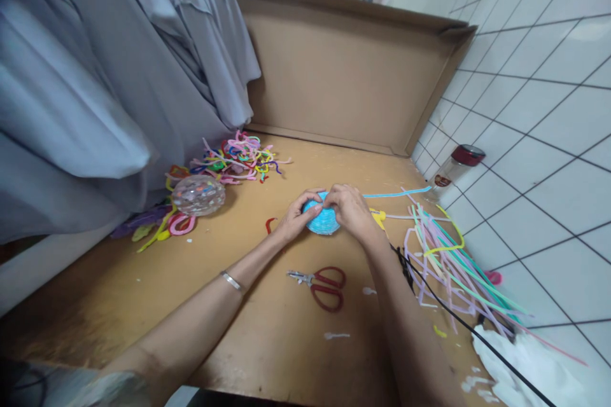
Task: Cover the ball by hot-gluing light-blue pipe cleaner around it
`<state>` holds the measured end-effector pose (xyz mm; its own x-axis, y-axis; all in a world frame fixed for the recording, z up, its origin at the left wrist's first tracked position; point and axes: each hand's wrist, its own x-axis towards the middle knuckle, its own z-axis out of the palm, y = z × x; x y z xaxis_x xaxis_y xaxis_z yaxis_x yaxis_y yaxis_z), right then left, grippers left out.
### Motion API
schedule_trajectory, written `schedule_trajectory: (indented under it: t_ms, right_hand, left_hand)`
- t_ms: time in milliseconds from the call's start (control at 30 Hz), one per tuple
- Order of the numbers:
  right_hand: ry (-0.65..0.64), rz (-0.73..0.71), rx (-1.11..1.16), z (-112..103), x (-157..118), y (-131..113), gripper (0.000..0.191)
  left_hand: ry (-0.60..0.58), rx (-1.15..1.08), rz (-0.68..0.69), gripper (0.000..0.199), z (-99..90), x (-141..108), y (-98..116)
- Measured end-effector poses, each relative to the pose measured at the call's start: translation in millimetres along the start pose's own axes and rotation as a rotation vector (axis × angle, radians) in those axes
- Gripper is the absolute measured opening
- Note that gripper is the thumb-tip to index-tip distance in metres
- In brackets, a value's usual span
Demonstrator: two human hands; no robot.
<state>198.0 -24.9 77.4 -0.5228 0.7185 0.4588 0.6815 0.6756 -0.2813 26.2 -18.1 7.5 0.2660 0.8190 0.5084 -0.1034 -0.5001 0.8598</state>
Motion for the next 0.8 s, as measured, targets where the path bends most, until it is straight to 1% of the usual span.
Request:
schedule_trajectory:
  t_ms: [100,300,500,633,800]
  right_hand:
    - [-0.009,0.005,-0.052,1.6,0.7,-0.7,0.028]
    - [-0.013,0.007,-0.029,1.5,0.9,-0.5,0.029]
    - [-0.013,0.052,0.055,-2.0,0.8,-4.9,0.025]
    - [-0.015,0.103,0.120,-4.9,0.7,-7.7,0.032]
    - [-0.040,0.141,0.125,-5.1,0.6,-7.4,0.032]
  left_hand:
    - [0.024,-0.044,-0.038,0.025,2.0,1.5,1.4]
    - [0.051,-0.123,-0.103,0.017,2.0,5.9,1.3]
    - [0.051,-0.150,-0.104,0.016,2.1,7.2,2.7]
    - [0.051,-0.163,-0.101,0.016,2.2,6.5,0.5]
    - [0.057,-0.215,-0.110,0.023,1.9,6.2,-3.8]
